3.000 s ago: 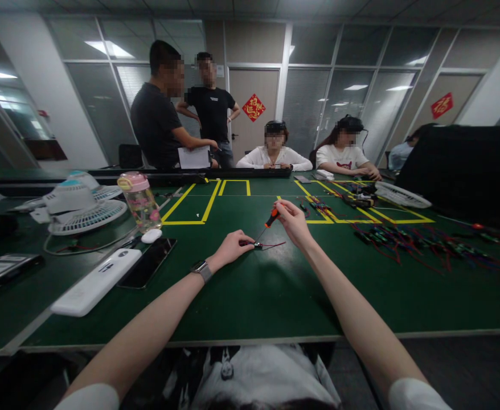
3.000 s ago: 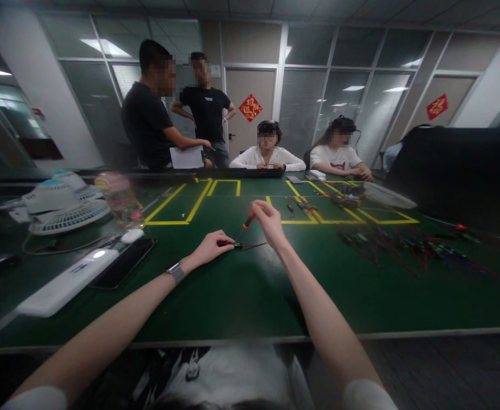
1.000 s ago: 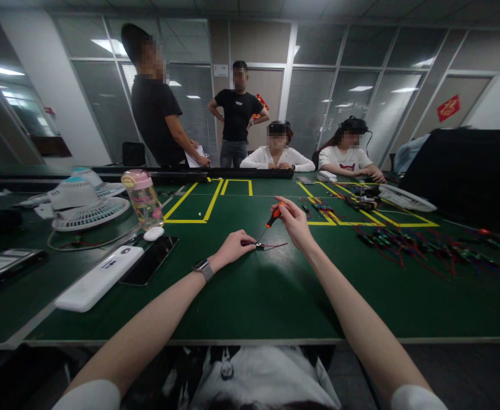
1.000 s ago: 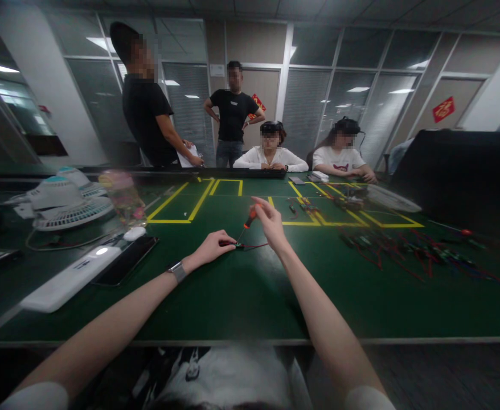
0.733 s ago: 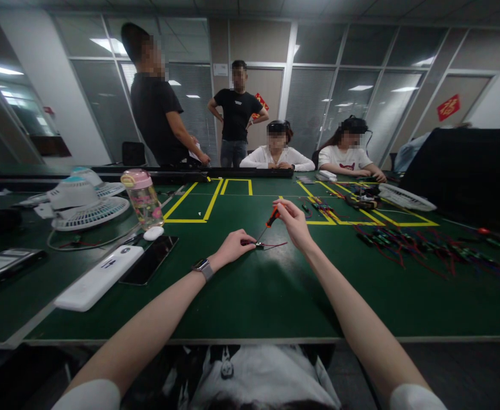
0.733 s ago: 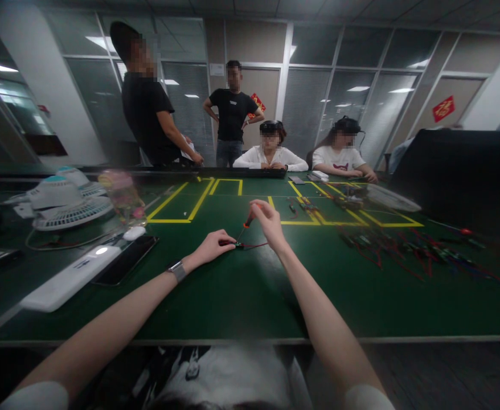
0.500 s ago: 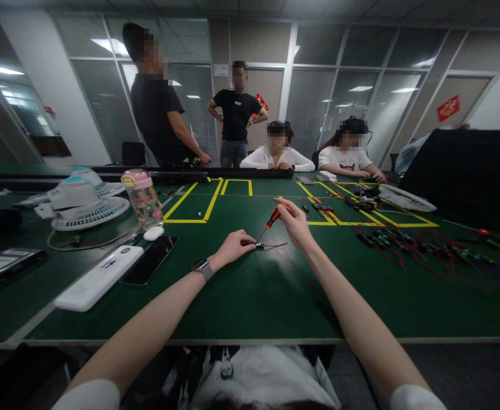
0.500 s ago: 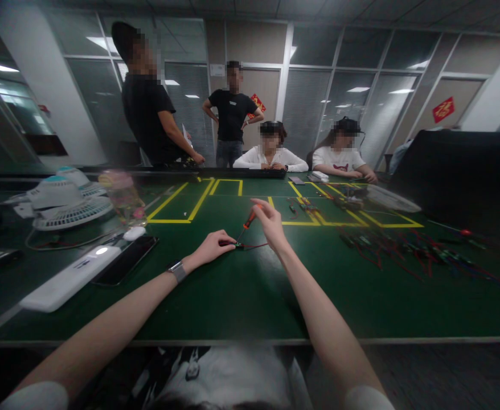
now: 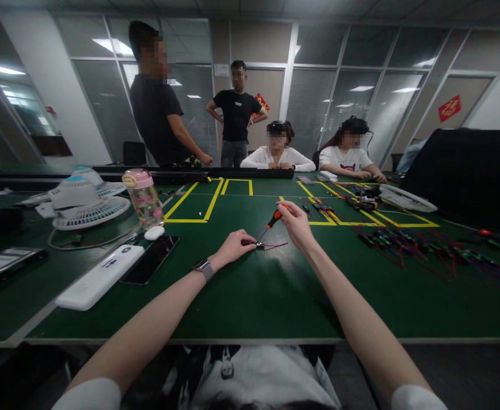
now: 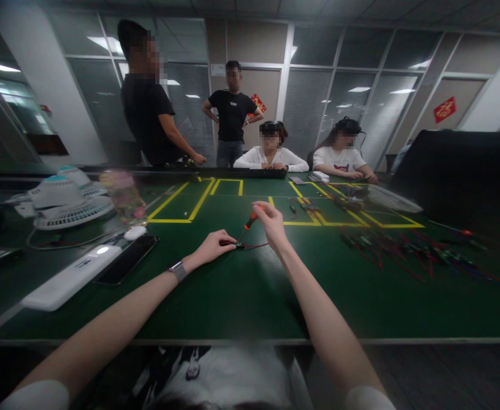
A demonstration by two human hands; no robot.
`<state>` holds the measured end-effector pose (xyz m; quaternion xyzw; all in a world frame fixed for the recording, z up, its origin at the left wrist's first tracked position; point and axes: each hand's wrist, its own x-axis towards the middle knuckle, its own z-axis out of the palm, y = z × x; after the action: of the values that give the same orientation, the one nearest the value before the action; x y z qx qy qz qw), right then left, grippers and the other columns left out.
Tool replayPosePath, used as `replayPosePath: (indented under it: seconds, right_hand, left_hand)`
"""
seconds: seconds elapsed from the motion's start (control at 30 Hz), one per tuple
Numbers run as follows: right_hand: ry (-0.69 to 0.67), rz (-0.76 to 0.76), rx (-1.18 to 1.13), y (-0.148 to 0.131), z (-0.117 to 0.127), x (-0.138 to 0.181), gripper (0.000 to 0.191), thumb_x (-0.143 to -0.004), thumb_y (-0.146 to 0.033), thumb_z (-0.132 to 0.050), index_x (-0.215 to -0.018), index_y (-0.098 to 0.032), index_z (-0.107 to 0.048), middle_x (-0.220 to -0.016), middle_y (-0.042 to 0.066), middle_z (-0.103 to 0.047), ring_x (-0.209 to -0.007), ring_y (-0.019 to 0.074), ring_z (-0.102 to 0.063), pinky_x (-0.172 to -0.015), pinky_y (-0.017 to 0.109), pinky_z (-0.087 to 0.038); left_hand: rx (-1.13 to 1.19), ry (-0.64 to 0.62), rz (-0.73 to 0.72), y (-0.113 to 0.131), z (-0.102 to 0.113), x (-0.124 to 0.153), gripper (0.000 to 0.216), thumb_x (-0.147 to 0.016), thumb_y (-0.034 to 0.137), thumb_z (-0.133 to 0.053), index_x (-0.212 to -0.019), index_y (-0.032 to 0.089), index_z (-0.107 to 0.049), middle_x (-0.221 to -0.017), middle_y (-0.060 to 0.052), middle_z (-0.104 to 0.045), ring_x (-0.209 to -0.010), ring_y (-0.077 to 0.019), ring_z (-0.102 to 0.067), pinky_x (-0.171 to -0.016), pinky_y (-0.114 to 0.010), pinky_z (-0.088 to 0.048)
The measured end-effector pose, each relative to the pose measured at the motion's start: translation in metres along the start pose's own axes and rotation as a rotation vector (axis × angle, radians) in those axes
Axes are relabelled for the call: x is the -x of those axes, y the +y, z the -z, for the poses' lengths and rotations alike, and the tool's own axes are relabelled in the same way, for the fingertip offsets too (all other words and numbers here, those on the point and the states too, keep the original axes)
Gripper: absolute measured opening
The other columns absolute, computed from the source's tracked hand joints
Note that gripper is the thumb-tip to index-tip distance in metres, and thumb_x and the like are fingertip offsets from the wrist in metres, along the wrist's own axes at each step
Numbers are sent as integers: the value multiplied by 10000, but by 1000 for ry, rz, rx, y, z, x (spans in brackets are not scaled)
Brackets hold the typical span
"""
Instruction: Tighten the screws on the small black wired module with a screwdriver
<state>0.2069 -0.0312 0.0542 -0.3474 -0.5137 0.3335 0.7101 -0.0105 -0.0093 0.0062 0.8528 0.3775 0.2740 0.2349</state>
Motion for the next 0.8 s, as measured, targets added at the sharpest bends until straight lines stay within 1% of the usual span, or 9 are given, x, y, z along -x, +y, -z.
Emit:
replayPosePath:
  seconds: [0.13, 0.2, 0.3, 0.4, 0.5, 0.57, 0.63, 0.73, 0.8]
  right_hand:
    - [-37, 6, 4, -2, 2, -1, 447, -722, -551, -815, -1055, -260, -757, -913, 35, -751, -884, 206, -682, -865, 361, -523]
    - [-48, 4, -9, -4, 2, -1, 446, -718, -574, -815, -1030, -259, -758, -969, 55, -765, -943, 230, -693, -896, 381, -529]
    - [-53, -18, -49, -5, 1, 0, 416, -703, -586, -823, -954, -259, -766, -976, 58, -771, -974, 244, -692, -891, 384, -534]
    - [-20, -26, -41, -4, 0, -1, 392, -676, -577, -842, -885, -254, -765, -953, 39, -763, -939, 224, -676, -852, 356, -530]
    - [31, -27, 2, -2, 0, -1, 372, -634, -529, -875, -841, -241, -766, -867, 16, -741, -821, 182, -645, -825, 337, -516]
    - [44, -18, 10, -1, -1, -1, 353, -630, -499, -879, -837, -233, -772, -841, 13, -737, -780, 168, -628, -821, 335, -506]
    - [30, 3, 14, -1, -1, -1, 351, -656, -493, -863, -878, -232, -784, -846, 20, -743, -783, 171, -631, -832, 341, -503]
    - [-22, 33, 4, -3, -1, 1, 403, -713, -503, -830, -1014, -240, -784, -864, 31, -752, -812, 185, -655, -862, 363, -509]
    - [-53, 35, -19, -4, -1, 1, 417, -729, -514, -821, -1042, -243, -775, -884, 39, -756, -829, 193, -670, -874, 375, -514]
  left_hand:
    - [13, 0, -1, -1, 0, 0, 252, -914, 377, -713, -1063, 205, -819, -1019, -75, -685, -924, -223, -663, -851, -334, -515]
    - [16, 3, -4, -1, -1, -1, 250, -912, 369, -715, -1063, 199, -819, -1015, -77, -685, -924, -223, -664, -853, -335, -515]
    - [13, 5, -11, -1, -1, 0, 247, -914, 363, -710, -1059, 196, -820, -1008, -78, -685, -919, -223, -662, -849, -336, -514]
    - [11, 1, -10, 0, 0, 0, 250, -916, 368, -708, -1065, 201, -819, -1009, -77, -684, -916, -222, -661, -848, -337, -512]
    - [3, 2, -3, 0, 0, 0, 253, -911, 369, -711, -1065, 202, -821, -995, -74, -680, -918, -224, -658, -841, -335, -510]
    - [2, 4, -1, 0, -1, -1, 256, -909, 370, -711, -1064, 199, -822, -987, -74, -676, -920, -226, -657, -835, -331, -511]
    - [4, 7, -2, -2, -2, -2, 258, -909, 370, -711, -1064, 196, -823, -979, -75, -675, -915, -225, -657, -829, -328, -511]
    - [8, 10, -6, -4, -3, -2, 256, -909, 366, -713, -1067, 197, -823, -986, -75, -678, -911, -221, -656, -833, -328, -510]
    - [13, 10, -7, -5, -3, -2, 253, -910, 364, -713, -1069, 201, -822, -998, -75, -682, -919, -220, -655, -840, -327, -510]
